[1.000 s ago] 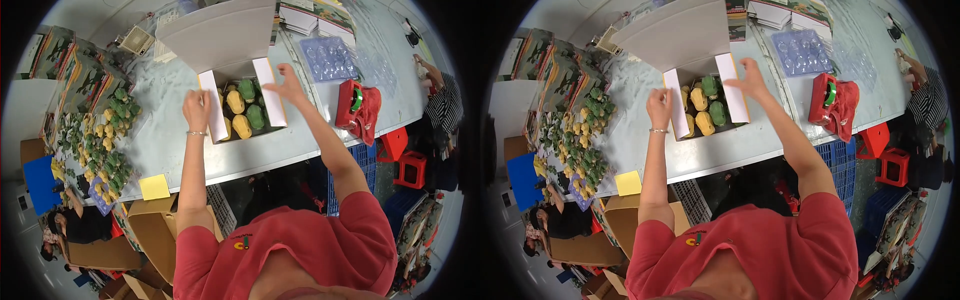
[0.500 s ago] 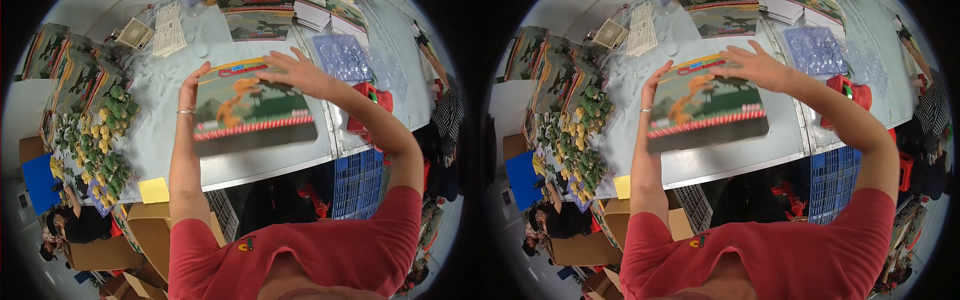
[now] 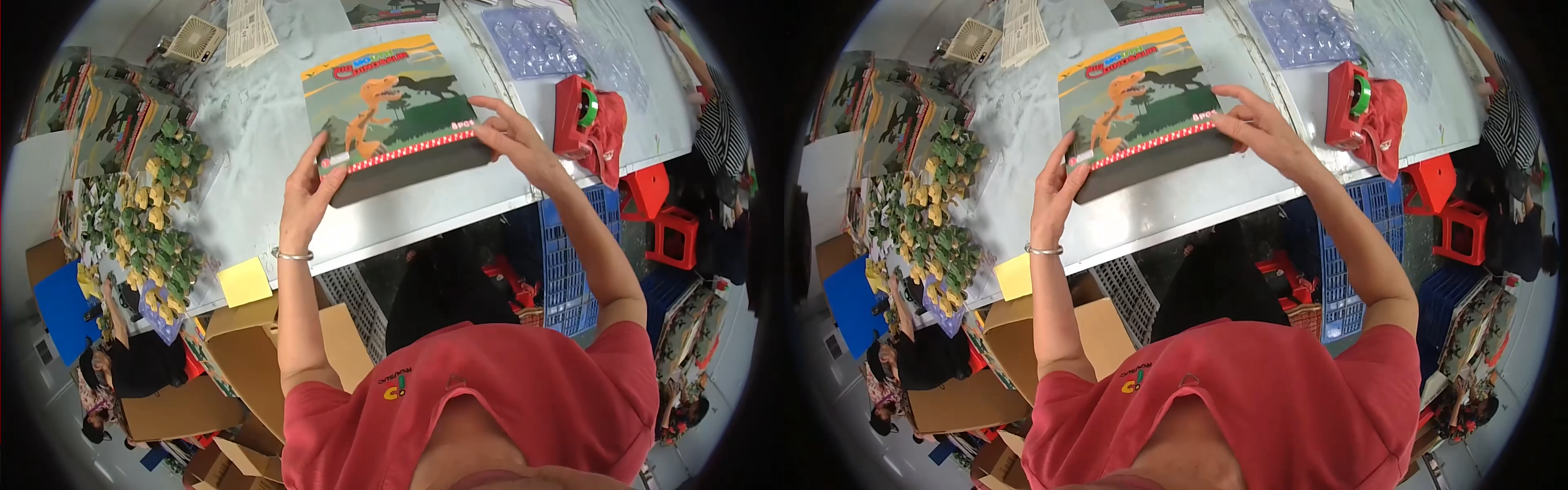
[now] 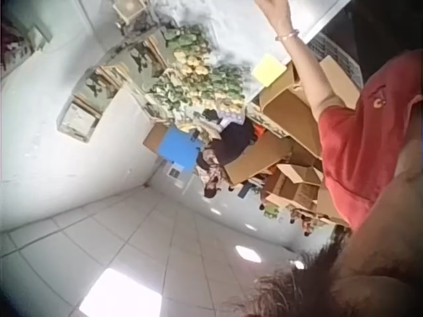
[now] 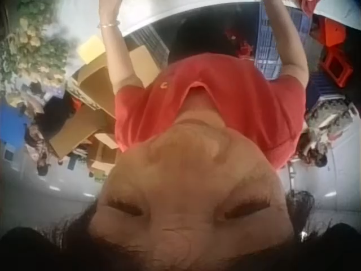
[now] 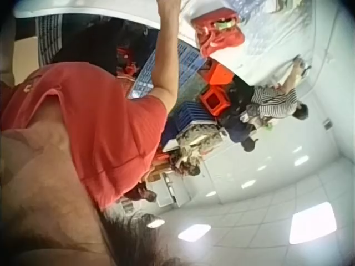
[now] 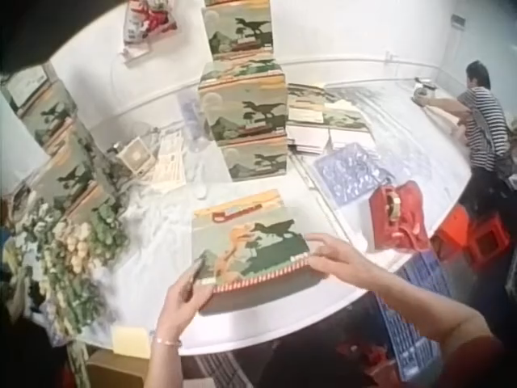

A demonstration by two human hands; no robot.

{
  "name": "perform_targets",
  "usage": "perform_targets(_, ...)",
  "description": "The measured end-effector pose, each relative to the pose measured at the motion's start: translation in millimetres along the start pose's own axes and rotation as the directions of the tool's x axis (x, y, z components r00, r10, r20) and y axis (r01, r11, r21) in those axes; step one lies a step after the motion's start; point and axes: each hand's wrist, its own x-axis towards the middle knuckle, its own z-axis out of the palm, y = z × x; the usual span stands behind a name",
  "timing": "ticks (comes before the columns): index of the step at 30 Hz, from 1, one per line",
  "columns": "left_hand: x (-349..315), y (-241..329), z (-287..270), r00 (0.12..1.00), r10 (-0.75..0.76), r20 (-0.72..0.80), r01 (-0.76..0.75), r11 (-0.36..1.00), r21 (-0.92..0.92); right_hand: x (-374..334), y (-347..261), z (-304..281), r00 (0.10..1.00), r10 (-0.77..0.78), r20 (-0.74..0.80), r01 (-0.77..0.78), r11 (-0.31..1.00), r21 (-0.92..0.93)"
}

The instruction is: Packing plastic toy dinosaurs into themed cardboard boxes at a factory workbench.

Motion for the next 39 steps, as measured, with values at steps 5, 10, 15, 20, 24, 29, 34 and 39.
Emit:
perform_targets(5, -15, 10, 2, 0.97, 0.109, 0.216, -0.023, 0.93, -0.367, -7, 16, -5, 0.961, -0.199, 0.19, 0.109, 0.91, 0.4)
perform_targets(10, -18, 11, 5, 0.958, 0.265, 0.112, -0.238, 0.949, -0.206, -5, 13, -4, 0.945, -0.283, 0.165, 0.228, 0.929, 0.291)
perform_targets(15, -17, 0, 15, 0.889, 0.456, -0.037, -0.401, 0.815, 0.419, -9, 15, 15, 0.849, -0.525, -0.067, 0.475, 0.811, -0.342)
perform_targets(20, -19, -37, 36, 0.856, 0.505, -0.11, -0.273, 0.623, 0.734, -2, 59, 27, 0.81, -0.567, -0.147, 0.478, 0.785, -0.394)
perform_targets(24, -17, -33, 39, 0.661, 0.748, -0.056, -0.382, 0.4, 0.833, -5, 69, 33, 0.786, -0.604, -0.134, 0.42, 0.68, -0.602)
perform_targets(29, -12, -51, 46, 0.726, 0.683, 0.075, -0.502, 0.453, 0.736, -15, 55, 38, 0.724, -0.69, -0.017, 0.347, 0.385, -0.855)
perform_targets(34, -6, -63, 48, 0.713, 0.695, 0.095, -0.534, 0.45, 0.715, -3, 65, 38, 0.531, -0.817, 0.227, 0.452, 0.046, -0.891)
perform_targets(39, -12, -50, 55, 0.705, 0.706, 0.065, -0.515, 0.447, 0.732, 4, 67, 40, 0.567, -0.809, 0.154, 0.434, 0.134, -0.891)
